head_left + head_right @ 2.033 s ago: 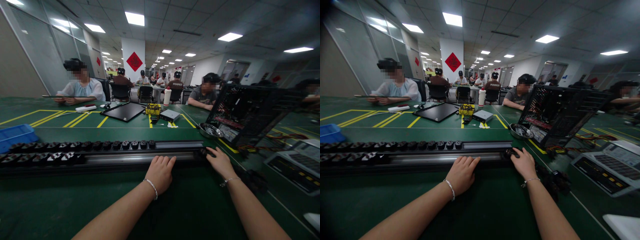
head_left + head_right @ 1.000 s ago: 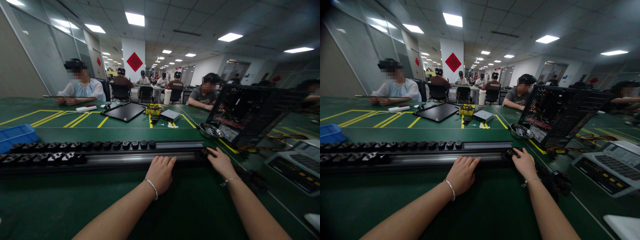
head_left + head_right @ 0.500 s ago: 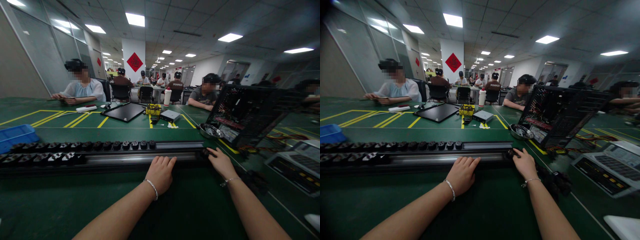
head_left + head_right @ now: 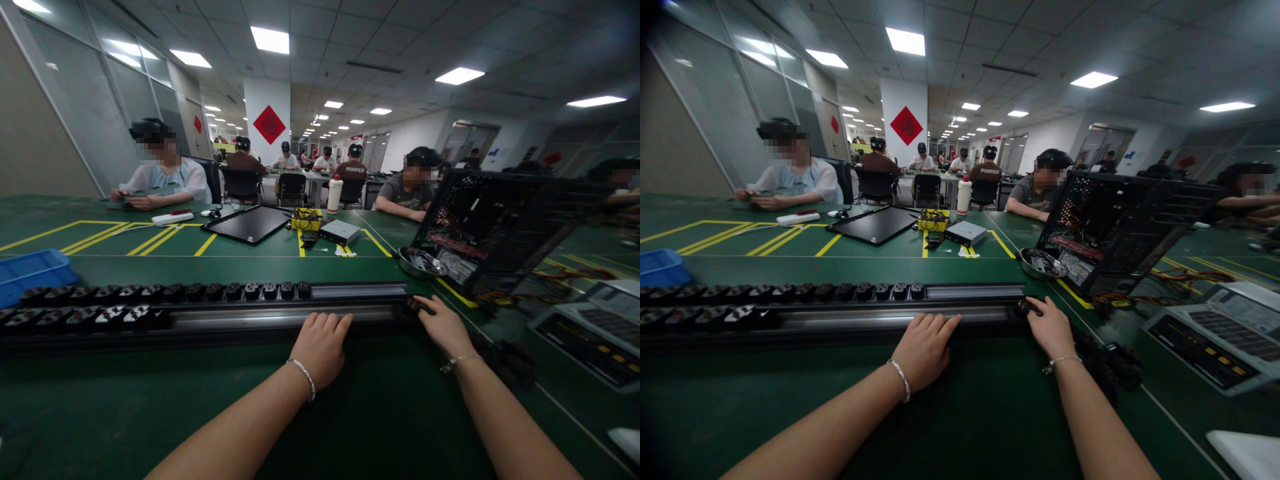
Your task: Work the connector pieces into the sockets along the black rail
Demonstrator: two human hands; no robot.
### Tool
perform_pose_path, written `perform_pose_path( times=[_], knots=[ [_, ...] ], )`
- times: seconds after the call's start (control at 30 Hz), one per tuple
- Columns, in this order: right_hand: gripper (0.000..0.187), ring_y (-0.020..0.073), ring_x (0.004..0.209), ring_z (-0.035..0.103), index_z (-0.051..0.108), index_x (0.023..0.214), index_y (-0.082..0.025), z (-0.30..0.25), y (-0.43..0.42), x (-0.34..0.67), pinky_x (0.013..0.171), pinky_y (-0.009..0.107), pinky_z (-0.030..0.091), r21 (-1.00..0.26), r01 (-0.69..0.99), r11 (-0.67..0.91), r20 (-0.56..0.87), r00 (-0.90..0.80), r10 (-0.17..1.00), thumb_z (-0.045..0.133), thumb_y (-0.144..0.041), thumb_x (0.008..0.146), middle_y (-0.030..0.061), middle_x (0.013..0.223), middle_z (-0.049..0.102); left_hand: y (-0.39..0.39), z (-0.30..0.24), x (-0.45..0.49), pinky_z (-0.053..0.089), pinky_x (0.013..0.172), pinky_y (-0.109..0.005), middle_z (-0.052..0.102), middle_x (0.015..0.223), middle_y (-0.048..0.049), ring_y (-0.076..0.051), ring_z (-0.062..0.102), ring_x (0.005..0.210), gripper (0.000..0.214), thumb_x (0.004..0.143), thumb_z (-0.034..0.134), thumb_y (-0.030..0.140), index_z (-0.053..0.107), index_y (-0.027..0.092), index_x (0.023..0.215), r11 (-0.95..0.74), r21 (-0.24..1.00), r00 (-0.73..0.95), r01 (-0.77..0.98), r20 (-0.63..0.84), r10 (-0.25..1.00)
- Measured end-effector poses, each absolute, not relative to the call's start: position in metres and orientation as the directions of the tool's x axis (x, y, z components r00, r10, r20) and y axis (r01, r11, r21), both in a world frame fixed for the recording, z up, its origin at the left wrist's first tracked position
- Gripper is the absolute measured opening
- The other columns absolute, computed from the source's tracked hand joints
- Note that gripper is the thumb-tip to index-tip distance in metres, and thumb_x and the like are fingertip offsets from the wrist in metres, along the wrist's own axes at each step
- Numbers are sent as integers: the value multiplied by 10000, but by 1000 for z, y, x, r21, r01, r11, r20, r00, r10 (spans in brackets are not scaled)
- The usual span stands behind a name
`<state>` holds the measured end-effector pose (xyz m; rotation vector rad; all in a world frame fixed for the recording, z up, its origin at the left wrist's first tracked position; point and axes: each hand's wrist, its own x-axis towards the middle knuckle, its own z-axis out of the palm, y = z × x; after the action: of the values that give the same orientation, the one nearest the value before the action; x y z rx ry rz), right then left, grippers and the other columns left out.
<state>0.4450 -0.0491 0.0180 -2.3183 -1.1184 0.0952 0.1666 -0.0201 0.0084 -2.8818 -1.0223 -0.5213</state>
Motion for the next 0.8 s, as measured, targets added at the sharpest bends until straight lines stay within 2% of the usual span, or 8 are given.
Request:
perform_pose_path(
  times=[0.47,0.67,0.8],
  knots=[
    [397,279,1149,513,646,1108,-264,14,-49,451,972,396,391,-538,703,-465,219,650,728,508,-280,736,72,1315,505,-20,8,167,324,923,-383,542,1088,-63,-214,462,981,537,799,456,241,344,210,1324,-780,78,729,621,310,611],
    [407,300,1171,492,636,1122,-279,17,-50,449,967,421,386,-543,682,-490,179,664,726,493,-305,742,69,1358,460,-20,8,167,333,910,-383,544,1068,-59,-216,463,960,535,796,454,238,351,206,1320,-779,82,723,621,324,611],
    [402,287,1160,503,642,1114,-275,15,-50,451,962,404,391,-544,689,-479,200,661,723,493,-298,741,70,1330,491,-20,10,167,332,913,-382,540,1079,-63,-215,463,962,533,799,451,244,350,202,1321,-781,79,727,619,319,608]
  ],
)
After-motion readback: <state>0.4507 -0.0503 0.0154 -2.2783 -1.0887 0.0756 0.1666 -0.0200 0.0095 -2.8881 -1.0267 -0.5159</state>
